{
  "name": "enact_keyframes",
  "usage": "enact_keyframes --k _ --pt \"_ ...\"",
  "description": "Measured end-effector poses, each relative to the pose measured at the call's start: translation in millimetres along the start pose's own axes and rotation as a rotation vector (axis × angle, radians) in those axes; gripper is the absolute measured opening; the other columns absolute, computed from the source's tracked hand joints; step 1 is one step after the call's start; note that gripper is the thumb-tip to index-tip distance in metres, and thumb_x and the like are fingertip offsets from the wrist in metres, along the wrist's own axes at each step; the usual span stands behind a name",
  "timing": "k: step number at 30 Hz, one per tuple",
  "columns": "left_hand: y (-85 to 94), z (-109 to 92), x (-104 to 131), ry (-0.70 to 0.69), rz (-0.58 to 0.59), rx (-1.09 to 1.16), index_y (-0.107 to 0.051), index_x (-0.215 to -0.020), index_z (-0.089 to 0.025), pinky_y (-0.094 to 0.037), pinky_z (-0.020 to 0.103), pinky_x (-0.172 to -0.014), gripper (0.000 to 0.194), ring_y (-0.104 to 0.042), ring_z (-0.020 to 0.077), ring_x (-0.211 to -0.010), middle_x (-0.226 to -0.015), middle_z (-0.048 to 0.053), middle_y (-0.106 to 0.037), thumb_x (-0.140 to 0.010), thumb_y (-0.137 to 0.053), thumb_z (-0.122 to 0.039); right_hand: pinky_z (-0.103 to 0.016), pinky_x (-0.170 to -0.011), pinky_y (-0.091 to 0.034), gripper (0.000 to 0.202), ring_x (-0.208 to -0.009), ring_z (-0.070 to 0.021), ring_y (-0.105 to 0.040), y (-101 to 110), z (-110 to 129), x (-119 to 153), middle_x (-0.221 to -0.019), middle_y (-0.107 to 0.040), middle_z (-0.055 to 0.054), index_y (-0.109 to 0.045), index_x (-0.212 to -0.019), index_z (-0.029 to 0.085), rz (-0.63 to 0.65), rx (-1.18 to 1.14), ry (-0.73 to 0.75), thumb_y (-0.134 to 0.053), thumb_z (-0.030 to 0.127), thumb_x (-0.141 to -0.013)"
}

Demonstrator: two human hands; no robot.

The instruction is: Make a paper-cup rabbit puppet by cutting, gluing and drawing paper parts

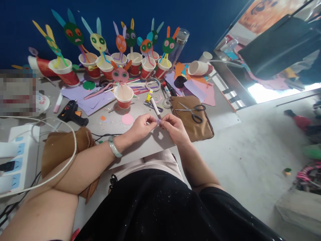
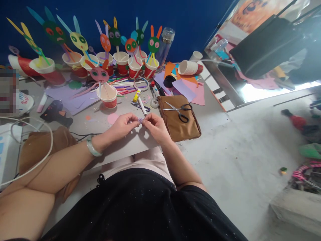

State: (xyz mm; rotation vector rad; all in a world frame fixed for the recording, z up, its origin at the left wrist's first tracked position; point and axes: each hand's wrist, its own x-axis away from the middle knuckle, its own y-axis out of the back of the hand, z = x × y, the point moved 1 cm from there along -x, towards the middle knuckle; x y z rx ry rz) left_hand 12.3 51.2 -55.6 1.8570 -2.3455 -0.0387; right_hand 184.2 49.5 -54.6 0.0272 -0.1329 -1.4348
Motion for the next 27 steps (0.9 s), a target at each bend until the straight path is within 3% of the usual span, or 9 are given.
enact_keyframes --k 11,23,27 --pt "-0.4 0.1 2.2 0.108 0.024 0.162 -0.062 -0.077 -0.018 -0.041 0.025 -0.062 0.014 -0.049 0.0108 -0.064 -0.067 -0.003 -0.057 -0.076 -0.068 -0.030 -0.027 -0.062 -0.041 0.013 -0.061 -0.0113 -0.051 6.0 -3.7 -1.3 -0.066 -0.064 0.004 -0.066 -0.080 0.023 -0.012 -0.062 -0.039 -0.074 0.030 -0.072" --pt "0.4 0.8 1.1 0.080 0.077 0.134 -0.060 -0.078 -0.018 -0.043 0.026 -0.065 0.017 -0.051 0.0110 -0.066 -0.070 -0.003 -0.058 -0.079 -0.068 -0.033 -0.028 -0.062 -0.042 0.013 -0.059 -0.0109 -0.049 1.5 3.8 -3.5 -0.060 -0.060 0.004 -0.064 -0.069 0.021 0.024 0.024 0.010 -0.072 0.030 -0.073" --pt "1.0 2.8 2.5 -0.020 0.022 -0.012 -0.061 -0.092 -0.017 -0.045 0.026 -0.066 0.016 -0.055 0.0111 -0.068 -0.082 0.000 -0.064 -0.080 -0.068 -0.026 -0.028 -0.062 -0.040 0.010 -0.059 -0.0110 -0.048 2.7 3.4 -7.1 -0.059 -0.059 0.004 -0.064 -0.067 0.022 0.011 -0.005 -0.018 -0.071 0.028 -0.071"
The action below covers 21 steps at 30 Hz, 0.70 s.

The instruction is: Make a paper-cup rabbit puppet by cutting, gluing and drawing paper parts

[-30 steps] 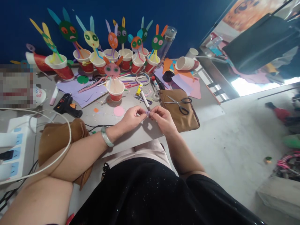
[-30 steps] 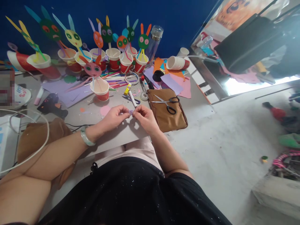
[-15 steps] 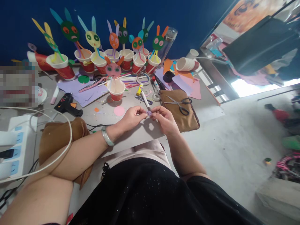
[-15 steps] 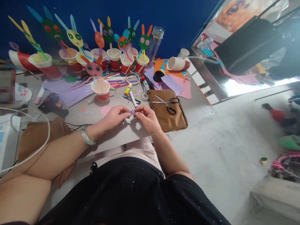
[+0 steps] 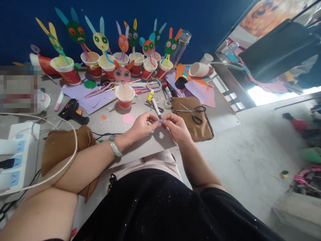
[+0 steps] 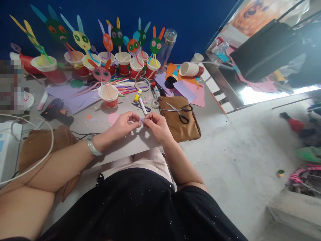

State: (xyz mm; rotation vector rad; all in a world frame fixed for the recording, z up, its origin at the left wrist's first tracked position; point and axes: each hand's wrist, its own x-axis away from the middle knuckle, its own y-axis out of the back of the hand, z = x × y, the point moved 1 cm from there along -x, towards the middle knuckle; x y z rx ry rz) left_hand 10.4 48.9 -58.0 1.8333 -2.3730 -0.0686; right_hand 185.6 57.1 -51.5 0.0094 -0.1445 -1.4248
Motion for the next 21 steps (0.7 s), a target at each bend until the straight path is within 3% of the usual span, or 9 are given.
enact_keyframes --k 3,6,10,14,21 --pt "3.2 -2.5 6.0 -0.245 -0.084 -0.363 -0.061 -0.108 -0.019 -0.045 0.027 -0.068 0.025 -0.059 0.0137 -0.076 -0.095 0.002 -0.067 -0.083 -0.066 -0.018 -0.027 -0.060 -0.038 0.011 -0.059 -0.0106 -0.047 1.0 -3.0 -3.5 -0.059 -0.058 0.004 -0.062 -0.065 0.022 0.000 -0.086 -0.053 -0.072 0.027 -0.068" --pt "5.0 -6.7 12.5 -0.462 -0.101 -0.797 -0.063 -0.109 -0.019 -0.043 0.029 -0.066 0.015 -0.062 0.0175 -0.082 -0.106 0.008 -0.067 -0.097 -0.055 -0.022 -0.026 -0.057 -0.035 0.012 -0.059 -0.0105 -0.046 -0.6 -5.1 -4.8 -0.058 -0.058 0.003 -0.061 -0.064 0.022 0.012 -0.182 -0.117 -0.072 0.028 -0.065" --pt "3.8 -10.0 15.8 -0.700 -0.082 -1.137 -0.066 -0.102 -0.018 -0.038 0.030 -0.059 0.025 -0.060 0.0180 -0.075 -0.094 0.008 -0.066 -0.105 -0.041 -0.019 -0.023 -0.055 -0.032 0.016 -0.054 -0.0085 -0.041 -5.9 -4.5 -2.8 -0.054 -0.053 0.005 -0.060 -0.062 0.021 0.055 -0.293 -0.187 -0.074 0.029 -0.064" --pt "1.6 -10.2 17.0 -0.868 -0.124 -1.228 -0.067 -0.099 -0.018 -0.037 0.031 -0.059 0.033 -0.059 0.0172 -0.071 -0.088 0.007 -0.066 -0.106 -0.035 -0.014 -0.022 -0.054 -0.030 0.018 -0.052 -0.0069 -0.038 -8.2 -2.6 0.4 -0.051 -0.044 0.007 -0.059 -0.061 0.020 0.074 -0.336 -0.220 -0.076 0.027 -0.063" --pt "1.2 -13.0 19.5 -0.904 -0.069 -1.152 -0.069 -0.103 -0.015 -0.043 0.030 -0.060 0.033 -0.062 0.0176 -0.074 -0.086 0.009 -0.065 -0.104 -0.036 -0.009 -0.024 -0.052 -0.029 0.024 -0.052 -0.0079 -0.038 -6.7 -3.8 1.9 -0.052 -0.043 0.007 -0.057 -0.063 0.021 0.077 -0.330 -0.263 -0.078 0.030 -0.062"
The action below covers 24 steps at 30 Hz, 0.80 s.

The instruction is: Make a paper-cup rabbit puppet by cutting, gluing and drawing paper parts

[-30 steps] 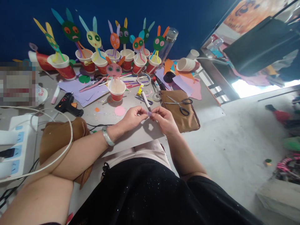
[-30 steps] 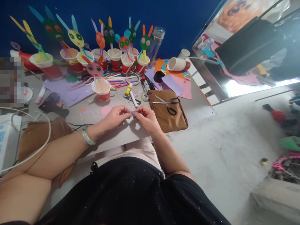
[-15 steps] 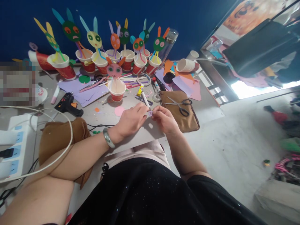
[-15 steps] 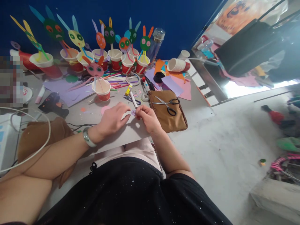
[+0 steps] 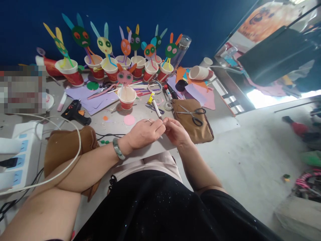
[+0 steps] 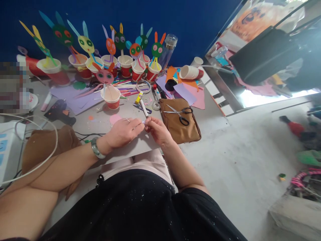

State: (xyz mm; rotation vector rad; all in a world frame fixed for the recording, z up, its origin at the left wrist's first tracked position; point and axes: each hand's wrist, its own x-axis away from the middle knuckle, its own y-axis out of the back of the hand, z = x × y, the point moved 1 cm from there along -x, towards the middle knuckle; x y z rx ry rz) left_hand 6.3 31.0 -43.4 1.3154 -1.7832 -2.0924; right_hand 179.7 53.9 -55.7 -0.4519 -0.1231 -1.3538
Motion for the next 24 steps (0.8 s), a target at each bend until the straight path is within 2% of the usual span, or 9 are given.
enact_keyframes --k 5,10,13,20,24 --pt "2.3 -1.5 -1.3 -0.035 0.010 -0.079 -0.068 -0.104 -0.014 -0.041 0.030 -0.057 0.035 -0.063 0.0180 -0.072 -0.081 0.008 -0.064 -0.104 -0.034 -0.009 -0.023 -0.050 -0.028 0.026 -0.051 -0.0079 -0.037 1.0 -2.0 -0.9 -0.051 -0.046 0.006 -0.056 -0.061 0.021 0.009 -0.004 -0.010 -0.080 0.031 -0.061" --pt "2.7 -2.2 -2.2 -0.018 0.060 -0.031 -0.067 -0.108 -0.015 -0.045 0.029 -0.064 0.034 -0.066 0.0174 -0.079 -0.087 0.008 -0.065 -0.104 -0.034 -0.009 -0.024 -0.052 -0.033 0.026 -0.052 -0.0091 -0.040 2.8 -5.2 -0.9 -0.053 -0.047 0.006 -0.058 -0.065 0.022 0.006 0.034 0.001 -0.081 0.035 -0.063" --pt "1.7 -1.8 -1.8 -0.013 0.054 -0.015 -0.067 -0.108 -0.015 -0.044 0.030 -0.063 0.035 -0.065 0.0181 -0.078 -0.088 0.008 -0.066 -0.105 -0.033 -0.010 -0.024 -0.052 -0.031 0.026 -0.051 -0.0083 -0.038 3.0 -6.4 -0.9 -0.052 -0.045 0.007 -0.057 -0.064 0.021 0.014 0.016 -0.005 -0.080 0.033 -0.063" --pt "-1.9 2.1 -0.1 0.152 0.145 0.072 -0.065 -0.109 -0.017 -0.042 0.030 -0.059 0.026 -0.060 0.0175 -0.070 -0.092 0.008 -0.065 -0.106 -0.039 -0.020 -0.024 -0.053 -0.027 0.021 -0.052 -0.0089 -0.036 1.6 -5.8 -0.2 -0.051 -0.045 0.006 -0.057 -0.062 0.022 0.004 -0.040 0.008 -0.077 0.029 -0.064" --pt "-0.1 1.7 -1.5 0.087 0.112 0.041 -0.065 -0.112 -0.017 -0.042 0.030 -0.060 0.032 -0.062 0.0175 -0.074 -0.092 0.009 -0.066 -0.106 -0.035 -0.016 -0.025 -0.053 -0.027 0.026 -0.052 -0.0082 -0.034 -0.5 -5.4 0.4 -0.051 -0.039 0.007 -0.052 -0.062 0.022 0.030 -0.043 0.003 -0.077 0.030 -0.066"
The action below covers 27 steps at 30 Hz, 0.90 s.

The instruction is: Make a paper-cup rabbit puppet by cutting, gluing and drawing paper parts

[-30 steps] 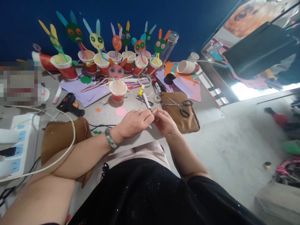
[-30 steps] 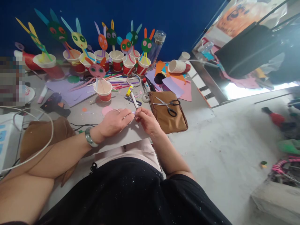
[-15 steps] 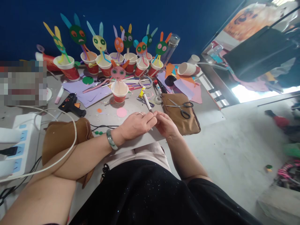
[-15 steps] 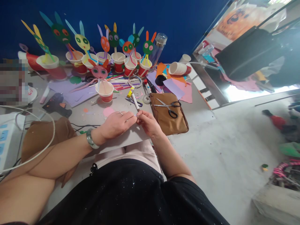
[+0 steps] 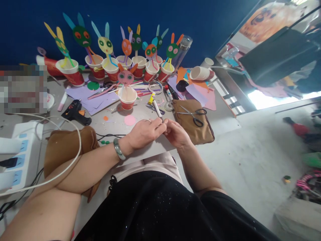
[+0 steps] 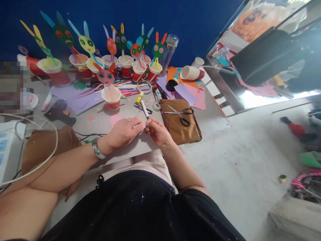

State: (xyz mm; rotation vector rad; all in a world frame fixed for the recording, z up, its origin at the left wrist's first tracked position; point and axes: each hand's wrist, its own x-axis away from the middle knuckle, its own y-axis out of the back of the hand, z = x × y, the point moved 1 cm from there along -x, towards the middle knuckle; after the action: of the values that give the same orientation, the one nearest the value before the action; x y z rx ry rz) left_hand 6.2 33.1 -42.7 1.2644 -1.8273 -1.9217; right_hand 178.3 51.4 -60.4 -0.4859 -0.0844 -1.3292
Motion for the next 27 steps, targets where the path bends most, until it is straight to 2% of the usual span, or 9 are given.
enact_keyframes --k 3,7,12,16,19,23,25,27 --pt "1.4 -1.1 -0.7 -0.068 -0.041 -0.033 -0.067 -0.110 -0.015 -0.043 0.029 -0.062 0.035 -0.065 0.0171 -0.078 -0.089 0.009 -0.066 -0.106 -0.032 -0.013 -0.026 -0.053 -0.025 0.027 -0.052 -0.0085 -0.032 -1.2 1.3 0.1 -0.051 -0.036 0.008 -0.051 -0.061 0.022 0.003 0.000 -0.007 -0.077 0.029 -0.065" --pt "0.1 -1.4 -0.1 -0.086 -0.058 -0.072 -0.068 -0.107 -0.015 -0.042 0.030 -0.060 0.032 -0.066 0.0177 -0.077 -0.086 0.008 -0.065 -0.104 -0.036 -0.011 -0.025 -0.053 -0.026 0.030 -0.052 -0.0079 -0.032 -1.7 4.8 -0.4 -0.051 -0.037 0.008 -0.050 -0.059 0.021 0.011 -0.003 -0.017 -0.079 0.029 -0.064" --pt "-3.0 -0.5 0.1 -0.020 -0.042 -0.031 -0.068 -0.095 -0.015 -0.039 0.030 -0.057 0.023 -0.064 0.0188 -0.073 -0.084 0.008 -0.066 -0.102 -0.046 -0.015 -0.024 -0.053 -0.028 0.027 -0.052 -0.0087 -0.035 -2.3 8.2 -0.7 -0.050 -0.043 0.007 -0.055 -0.058 0.022 0.018 0.051 -0.015 -0.080 0.031 -0.061" --pt "-2.6 -0.5 -1.4 0.086 0.018 0.090 -0.068 -0.096 -0.015 -0.041 0.032 -0.059 0.018 -0.065 0.0210 -0.076 -0.090 0.010 -0.068 -0.100 -0.052 -0.023 -0.025 -0.056 -0.030 0.027 -0.052 -0.0093 -0.039 1.8 10.6 -5.6 -0.051 -0.046 0.006 -0.058 -0.062 0.021 0.028 0.147 0.023 -0.078 0.038 -0.067" --pt "-1.9 -0.8 -2.6 0.218 0.084 0.199 -0.067 -0.098 -0.016 -0.042 0.032 -0.060 0.015 -0.067 0.0223 -0.081 -0.097 0.009 -0.070 -0.097 -0.056 -0.025 -0.028 -0.059 -0.033 0.027 -0.056 -0.0117 -0.043 9.7 14.7 -19.8 -0.057 -0.053 0.004 -0.059 -0.068 0.022 -0.083 0.433 0.203 -0.074 0.043 -0.075" --pt "-5.3 -1.9 -2.9 0.299 0.182 0.333 -0.066 -0.097 -0.018 -0.044 0.032 -0.066 0.013 -0.067 0.0215 -0.086 -0.098 0.007 -0.072 -0.093 -0.054 -0.020 -0.032 -0.071 -0.037 0.016 -0.068 -0.0168 -0.051 16.7 17.1 -50.8 -0.074 -0.063 0.000 -0.061 -0.079 0.022 -0.248 0.999 0.468 -0.072 0.034 -0.076" --pt "-9.6 -2.3 -2.1 0.291 0.221 0.368 -0.066 -0.095 -0.018 -0.045 0.033 -0.068 0.013 -0.066 0.0219 -0.086 -0.098 0.006 -0.072 -0.092 -0.053 -0.020 -0.036 -0.080 -0.037 0.015 -0.081 -0.0227 -0.055 17.2 15.7 -66.0 -0.087 -0.067 -0.006 -0.062 -0.085 0.021 -0.291 1.297 0.518 -0.069 0.030 -0.075" --pt "-14.9 -2.4 -0.9 0.273 0.261 0.380 -0.065 -0.093 -0.018 -0.046 0.035 -0.069 0.013 -0.066 0.0228 -0.085 -0.097 0.007 -0.071 -0.091 -0.052 -0.020 -0.040 -0.085 -0.037 0.019 -0.091 -0.0283 -0.057 17.0 14.3 -77.9 -0.099 -0.069 -0.012 -0.064 -0.093 0.019 -0.278 1.528 0.492 -0.065 0.030 -0.078"
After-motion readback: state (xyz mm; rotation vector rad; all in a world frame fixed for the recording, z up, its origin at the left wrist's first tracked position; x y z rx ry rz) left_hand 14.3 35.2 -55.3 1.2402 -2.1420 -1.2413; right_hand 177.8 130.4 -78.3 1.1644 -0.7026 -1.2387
